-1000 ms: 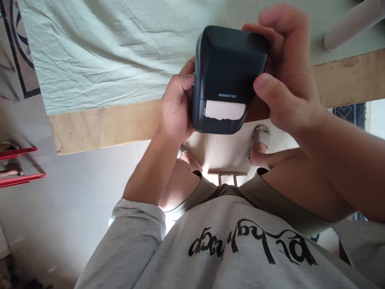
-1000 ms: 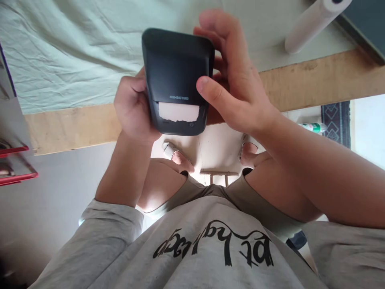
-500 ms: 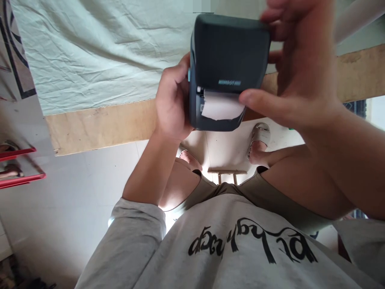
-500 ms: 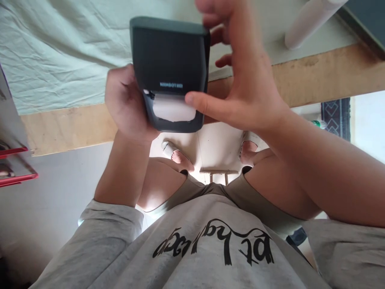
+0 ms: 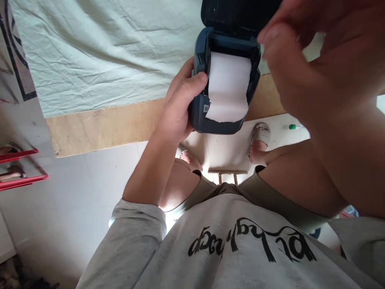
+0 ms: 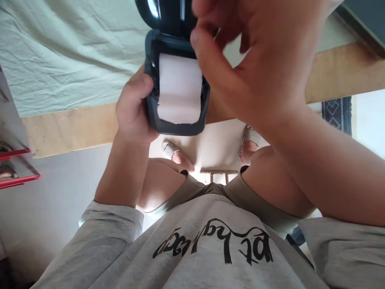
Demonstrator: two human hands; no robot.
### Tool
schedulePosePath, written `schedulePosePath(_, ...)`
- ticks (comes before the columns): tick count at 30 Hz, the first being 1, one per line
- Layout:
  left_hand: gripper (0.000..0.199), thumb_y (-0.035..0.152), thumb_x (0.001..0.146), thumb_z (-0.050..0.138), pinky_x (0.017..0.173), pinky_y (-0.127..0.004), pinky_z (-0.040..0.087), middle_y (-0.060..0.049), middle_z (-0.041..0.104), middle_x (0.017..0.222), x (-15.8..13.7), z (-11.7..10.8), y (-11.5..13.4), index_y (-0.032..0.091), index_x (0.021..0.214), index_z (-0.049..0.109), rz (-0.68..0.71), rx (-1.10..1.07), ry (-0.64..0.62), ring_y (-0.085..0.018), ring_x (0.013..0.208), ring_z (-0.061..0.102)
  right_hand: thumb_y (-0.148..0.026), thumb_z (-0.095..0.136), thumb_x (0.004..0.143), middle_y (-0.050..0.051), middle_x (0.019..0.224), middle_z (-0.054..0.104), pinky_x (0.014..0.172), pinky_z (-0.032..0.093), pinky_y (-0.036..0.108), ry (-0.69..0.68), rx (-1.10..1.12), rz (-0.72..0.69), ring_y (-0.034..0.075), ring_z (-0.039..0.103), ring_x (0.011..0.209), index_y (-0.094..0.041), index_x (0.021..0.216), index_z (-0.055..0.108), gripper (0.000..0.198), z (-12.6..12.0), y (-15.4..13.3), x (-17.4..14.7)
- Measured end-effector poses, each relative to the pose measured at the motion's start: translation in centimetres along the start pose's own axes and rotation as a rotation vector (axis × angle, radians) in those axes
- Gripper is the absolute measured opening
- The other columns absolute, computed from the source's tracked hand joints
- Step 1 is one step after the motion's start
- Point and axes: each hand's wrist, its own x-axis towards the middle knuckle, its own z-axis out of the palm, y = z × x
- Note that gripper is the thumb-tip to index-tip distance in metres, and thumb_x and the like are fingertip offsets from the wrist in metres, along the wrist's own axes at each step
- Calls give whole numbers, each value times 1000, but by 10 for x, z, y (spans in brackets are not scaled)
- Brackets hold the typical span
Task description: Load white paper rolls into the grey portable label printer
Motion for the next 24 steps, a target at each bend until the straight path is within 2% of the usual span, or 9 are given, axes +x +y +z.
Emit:
schedulePosePath(2, 14, 31, 69, 44, 52, -24, 30, -2, 46, 65, -1, 0, 0, 22, 76, 52, 0, 7, 7, -11, 59, 44, -38, 29, 76, -3, 82, 50, 67, 36, 18, -37, -367, -110, 1, 46, 73, -21, 94, 49, 32, -1, -4, 1)
schedulePosePath(3, 14, 30, 69, 44, 52, -24, 30, -2, 45, 64, -2, 1, -1, 22, 76, 51, -3, 8, 16, -10, 58, 43, -39, 27, 75, -4, 76, 49, 65, 33, 19, -76, -528, -117, 1, 46, 72, -26, 94, 48, 31, -1, -5, 2)
schedulePosePath(5, 13, 30, 69, 44, 51, -23, 29, -1, 44, 63, -3, 2, 0, 22, 77, 51, -3, 13, 32, -10, 57, 42, -45, 27, 74, -4, 70, 48, 63, 27, 20, -139, -727, -47, 5, 48, 76, -33, 95, 46, 31, 0, -9, 2)
schedulePosePath(7, 13, 30, 69, 45, 51, -23, 29, -1, 43, 63, -4, 4, 0, 23, 77, 51, -4, 13, 41, -10, 57, 41, -47, 29, 72, -5, 75, 49, 60, 19, 17, -212, -815, 29, 9, 49, 82, -37, 97, 43, 30, 2, -13, 3)
schedulePosePath(10, 12, 27, 70, 44, 53, -22, 29, 0, 43, 64, -5, 3, 0, 23, 77, 52, -8, 17, 50, -9, 59, 41, -48, 31, 70, -10, 89, 49, 57, 13, 15, -298, -852, 55, 11, 49, 90, -40, 97, 41, 30, 2, -20, 4)
schedulePosePath(15, 18, 31, 69, 45, 59, -24, 32, -2, 47, 69, -2, -2, -2, 24, 82, 55, 30, 48, -11, -12, 67, 43, -54, 34, 68, -10, 100, 46, 58, 16, 17, -349, -801, 51, 16, 47, 95, -38, 100, 39, 36, 0, -22, 7)
schedulePosePath(18, 21, 30, 68, 46, 61, -25, 33, -3, 49, 70, -2, -4, -4, 22, 84, 55, 30, 56, -34, -14, 70, 44, -53, 33, 69, -6, 94, 48, 58, 13, 17, -383, -835, 65, 14, 46, 86, -35, 97, 42, 35, 1, -21, 5)
schedulePosePath(21, 21, 31, 69, 44, 63, -25, 33, -3, 50, 69, -2, -3, -4, 20, 82, 55, 53, 71, -37, -14, 71, 45, -56, 29, 69, 1, 76, 48, 59, 10, 18, -400, -873, 115, 5, 39, 68, -32, 97, 44, 40, 3, -20, 3)
schedulePosePath(24, 20, 29, 70, 43, 63, -25, 33, -2, 51, 71, -3, -3, -4, 19, 83, 55, 62, 75, -53, -14, 73, 48, -52, 36, 67, -4, 79, 48, 61, 18, 19, -362, -795, 79, 0, 33, 63, -37, 103, 40, 39, 1, -21, 2)
